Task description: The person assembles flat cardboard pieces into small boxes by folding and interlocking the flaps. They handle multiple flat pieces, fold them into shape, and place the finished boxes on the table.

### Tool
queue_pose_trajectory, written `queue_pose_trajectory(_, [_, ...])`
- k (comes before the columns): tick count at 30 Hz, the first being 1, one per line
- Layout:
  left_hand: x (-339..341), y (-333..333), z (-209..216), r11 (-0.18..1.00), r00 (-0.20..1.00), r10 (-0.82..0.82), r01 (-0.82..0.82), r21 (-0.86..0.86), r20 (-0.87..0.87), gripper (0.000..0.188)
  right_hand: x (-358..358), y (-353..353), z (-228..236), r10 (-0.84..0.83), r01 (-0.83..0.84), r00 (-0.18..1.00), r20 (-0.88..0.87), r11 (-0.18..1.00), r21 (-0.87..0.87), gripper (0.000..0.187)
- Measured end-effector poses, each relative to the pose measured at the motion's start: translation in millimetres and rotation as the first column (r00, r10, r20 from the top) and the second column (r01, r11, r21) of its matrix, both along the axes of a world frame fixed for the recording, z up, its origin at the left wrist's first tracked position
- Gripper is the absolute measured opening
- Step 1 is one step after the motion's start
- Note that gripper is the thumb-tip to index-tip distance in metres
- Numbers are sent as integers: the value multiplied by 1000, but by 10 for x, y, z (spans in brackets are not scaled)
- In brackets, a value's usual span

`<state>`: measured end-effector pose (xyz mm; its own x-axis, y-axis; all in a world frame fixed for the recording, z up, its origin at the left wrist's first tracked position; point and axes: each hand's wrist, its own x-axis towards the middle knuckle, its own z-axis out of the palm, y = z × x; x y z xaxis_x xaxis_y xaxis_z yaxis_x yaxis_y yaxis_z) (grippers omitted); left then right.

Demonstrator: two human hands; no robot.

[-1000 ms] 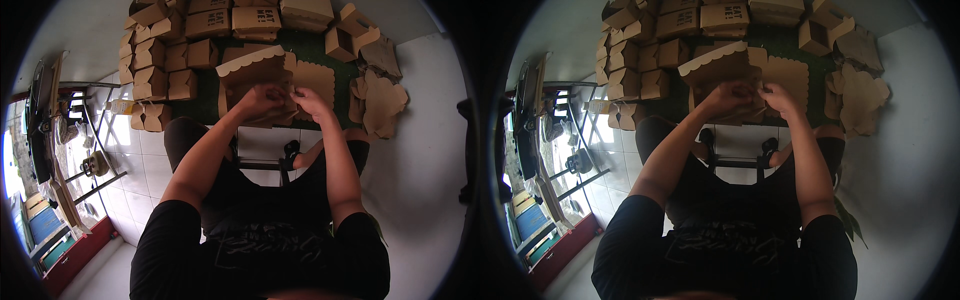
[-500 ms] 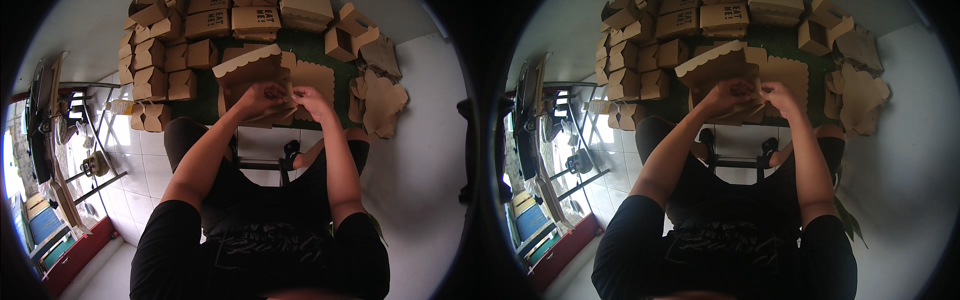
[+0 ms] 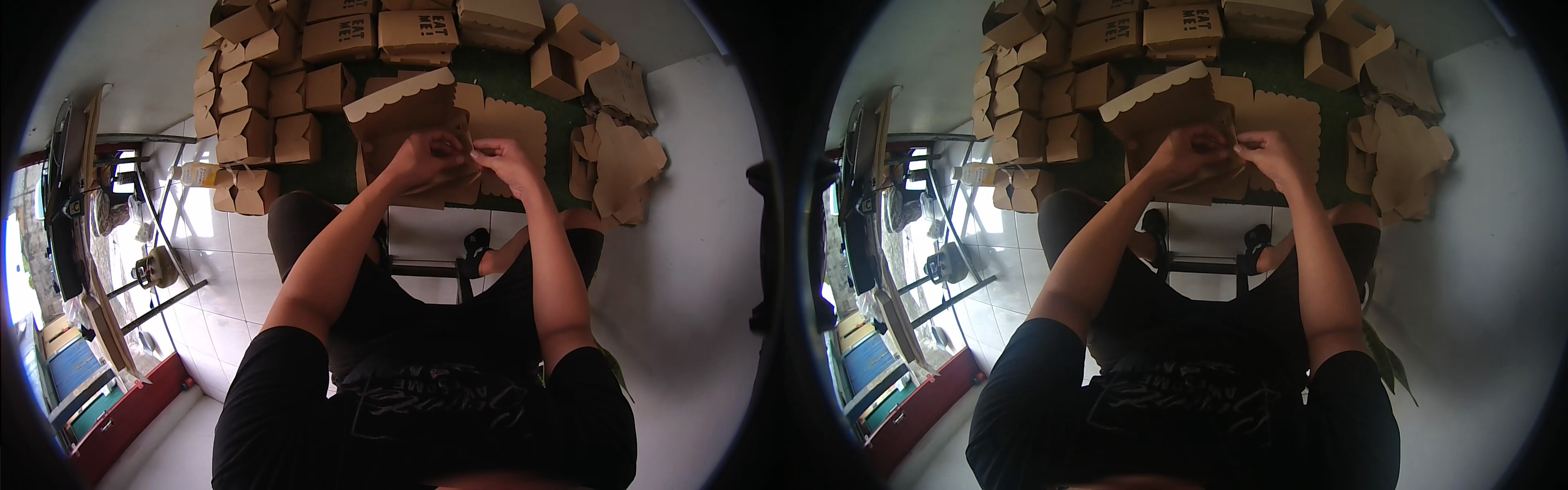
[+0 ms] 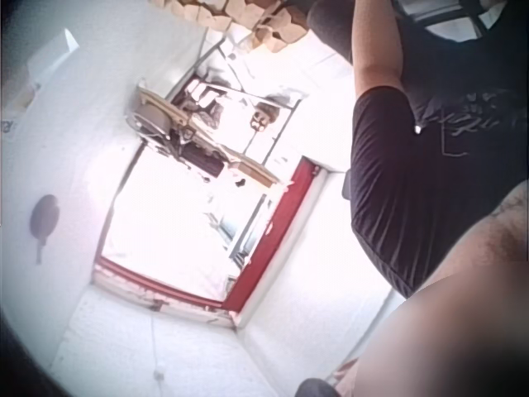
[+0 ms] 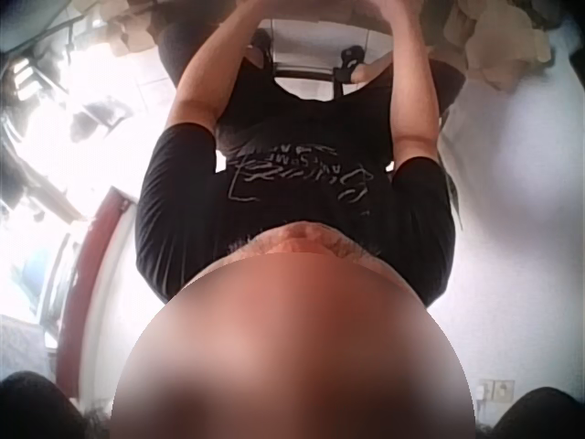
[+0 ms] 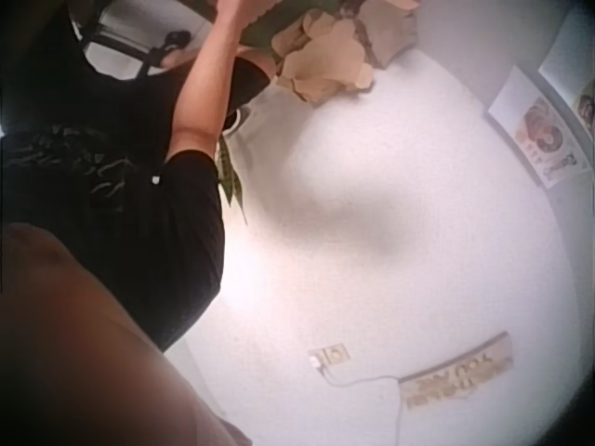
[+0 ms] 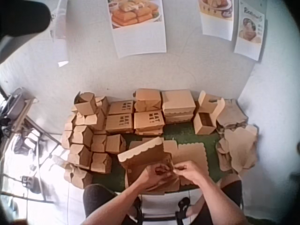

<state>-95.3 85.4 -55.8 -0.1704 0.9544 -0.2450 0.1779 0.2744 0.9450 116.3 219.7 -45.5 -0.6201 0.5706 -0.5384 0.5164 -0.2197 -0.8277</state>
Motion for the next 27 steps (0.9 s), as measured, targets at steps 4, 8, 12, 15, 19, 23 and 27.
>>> queue_pose_trajectory(4, [-17,13,25,999,1000,4,-4,-32,-11,36,-7,-27,-1,-91,92,994,-54,996,6,28])
queue_pose_trajectory(8, [-24,9,45,998,1000,23,-22,-60,14,38,-4,-19,-2,-67,68,996,-59,998,17,27])
queue_pose_trajectory(12, [-23,19,47,997,998,44,-40,-70,48,40,1,-34,3,-37,40,998,-55,998,49,27])
queue_pose_trajectory(15, [-15,24,44,994,996,57,-51,-92,65,39,-6,-38,10,-30,33,998,-47,997,76,31])
queue_pose_trajectory(19, [-13,13,43,993,990,85,-76,-85,115,38,-27,-28,31,5,-4,1000,-7,996,91,35])
queue_pose_trajectory(23, [-1,25,32,989,972,113,-89,-120,207,34,-29,-52,60,34,-33,999,-6,991,132,44])
queue_pose_trajectory(27, [27,26,25,992,948,123,-109,-65,292,26,-13,-90,73,92,-99,995,42,968,231,48])
